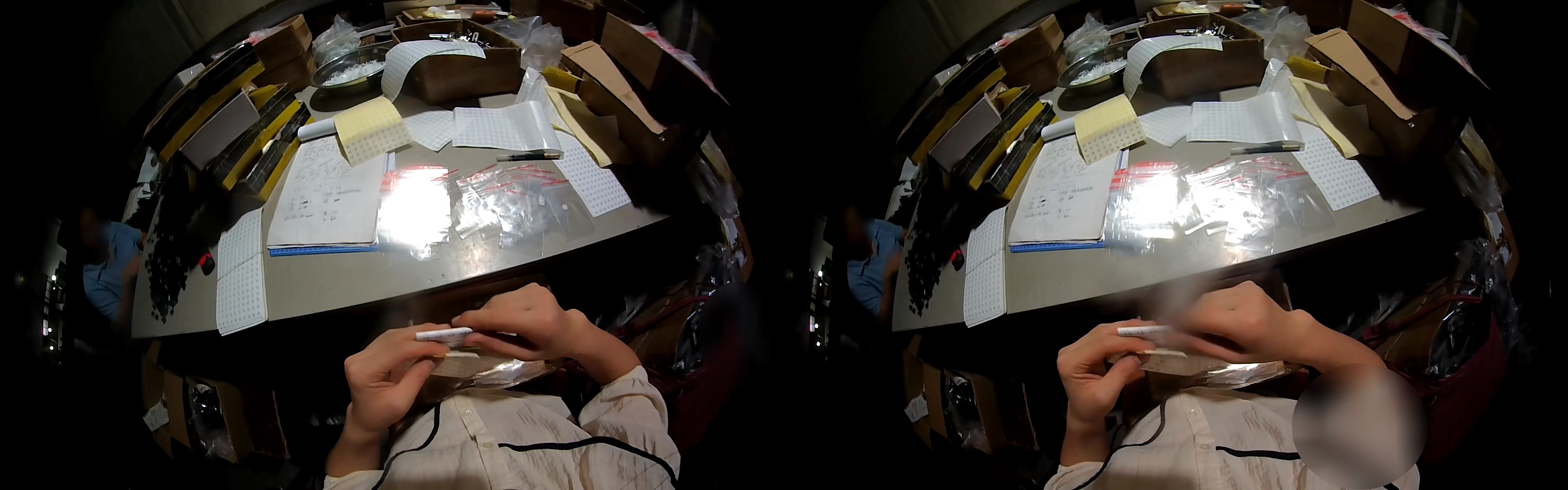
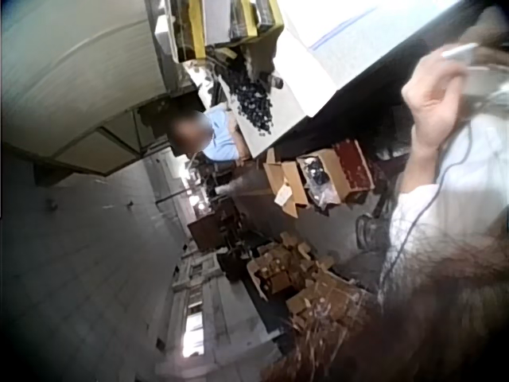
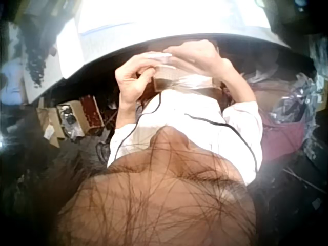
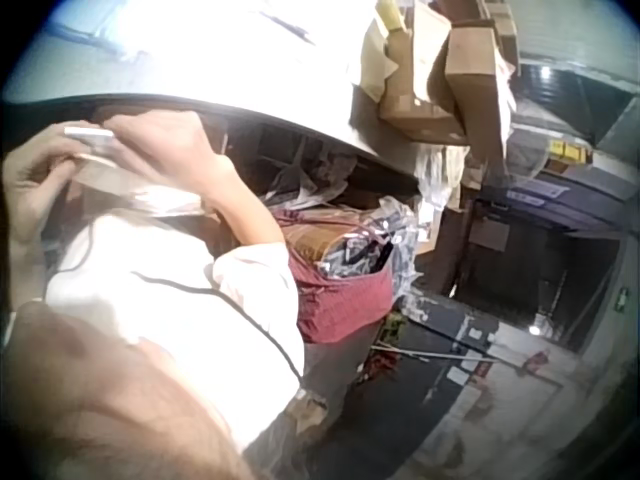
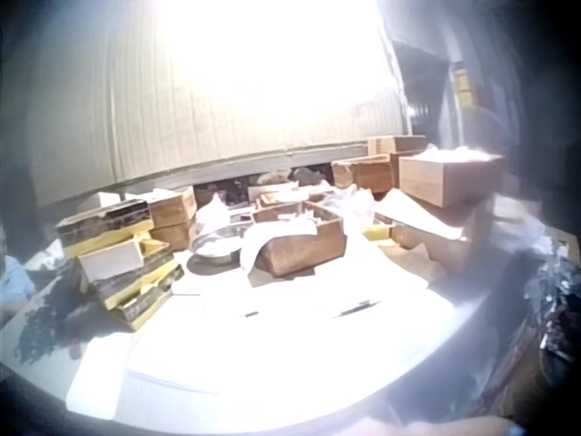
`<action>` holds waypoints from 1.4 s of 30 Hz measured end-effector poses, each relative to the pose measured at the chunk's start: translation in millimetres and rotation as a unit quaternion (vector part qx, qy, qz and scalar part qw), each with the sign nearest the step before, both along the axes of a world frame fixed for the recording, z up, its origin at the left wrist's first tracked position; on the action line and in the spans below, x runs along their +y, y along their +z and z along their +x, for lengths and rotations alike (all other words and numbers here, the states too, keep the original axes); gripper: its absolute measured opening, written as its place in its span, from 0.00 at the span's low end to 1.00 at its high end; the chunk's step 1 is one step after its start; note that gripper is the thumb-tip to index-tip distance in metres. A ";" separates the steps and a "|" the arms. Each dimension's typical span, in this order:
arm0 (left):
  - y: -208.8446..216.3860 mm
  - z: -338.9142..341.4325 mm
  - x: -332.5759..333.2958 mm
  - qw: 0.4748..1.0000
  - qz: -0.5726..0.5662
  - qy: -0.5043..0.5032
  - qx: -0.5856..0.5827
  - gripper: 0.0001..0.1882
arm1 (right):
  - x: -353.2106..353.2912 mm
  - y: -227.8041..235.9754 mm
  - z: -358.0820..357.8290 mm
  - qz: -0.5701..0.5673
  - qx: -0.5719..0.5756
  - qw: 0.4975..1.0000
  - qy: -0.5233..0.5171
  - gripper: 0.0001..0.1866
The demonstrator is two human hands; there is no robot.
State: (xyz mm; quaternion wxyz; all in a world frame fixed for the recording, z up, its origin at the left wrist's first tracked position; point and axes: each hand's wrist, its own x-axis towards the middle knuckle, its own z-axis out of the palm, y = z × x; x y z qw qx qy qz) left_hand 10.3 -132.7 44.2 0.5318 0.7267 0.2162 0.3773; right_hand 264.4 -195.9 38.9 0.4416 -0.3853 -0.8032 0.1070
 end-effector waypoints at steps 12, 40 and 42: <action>-16.2 10.8 7.1 0.997 0.052 0.057 0.027 0.12 | -9.0 -7.4 16.7 -0.229 0.146 0.961 -0.052 0.11; -28.7 18.5 67.5 0.990 -0.123 0.061 0.020 0.06 | 43.2 3.9 14.1 0.176 -0.290 0.941 -0.023 0.14; -26.5 17.3 71.8 0.985 -0.162 0.054 0.008 0.06 | 48.9 12.7 14.9 0.186 -0.295 0.937 0.006 0.11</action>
